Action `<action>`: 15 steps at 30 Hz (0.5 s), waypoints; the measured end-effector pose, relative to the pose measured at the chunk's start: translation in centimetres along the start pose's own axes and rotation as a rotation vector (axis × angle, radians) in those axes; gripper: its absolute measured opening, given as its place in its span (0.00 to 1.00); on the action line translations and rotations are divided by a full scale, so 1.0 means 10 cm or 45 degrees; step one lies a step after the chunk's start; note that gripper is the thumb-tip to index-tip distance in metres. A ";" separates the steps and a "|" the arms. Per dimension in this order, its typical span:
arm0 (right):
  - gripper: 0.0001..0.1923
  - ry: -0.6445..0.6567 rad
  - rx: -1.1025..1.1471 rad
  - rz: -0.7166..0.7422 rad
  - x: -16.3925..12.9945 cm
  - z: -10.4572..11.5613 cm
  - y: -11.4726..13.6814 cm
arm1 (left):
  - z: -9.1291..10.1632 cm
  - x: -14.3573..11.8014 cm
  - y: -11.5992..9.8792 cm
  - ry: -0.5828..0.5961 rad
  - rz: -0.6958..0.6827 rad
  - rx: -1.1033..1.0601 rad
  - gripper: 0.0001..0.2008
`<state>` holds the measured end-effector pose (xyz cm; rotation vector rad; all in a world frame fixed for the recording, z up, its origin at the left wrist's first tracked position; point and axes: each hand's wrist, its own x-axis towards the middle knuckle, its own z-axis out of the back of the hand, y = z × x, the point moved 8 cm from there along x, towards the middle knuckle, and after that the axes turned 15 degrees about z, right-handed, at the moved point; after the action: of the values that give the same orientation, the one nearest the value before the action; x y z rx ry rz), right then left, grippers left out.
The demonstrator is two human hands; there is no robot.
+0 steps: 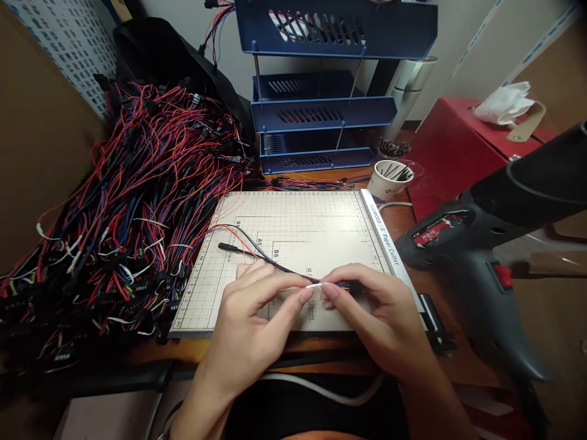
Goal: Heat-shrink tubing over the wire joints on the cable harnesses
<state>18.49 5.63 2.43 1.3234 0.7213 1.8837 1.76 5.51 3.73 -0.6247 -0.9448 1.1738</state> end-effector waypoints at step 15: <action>0.06 0.091 -0.092 0.042 -0.01 -0.05 -0.01 | -0.01 -0.01 -0.04 -0.017 -0.066 0.030 0.09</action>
<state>18.03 5.61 2.10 1.2353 0.6645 1.9737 1.99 5.31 4.00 -0.5713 -0.9519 1.1425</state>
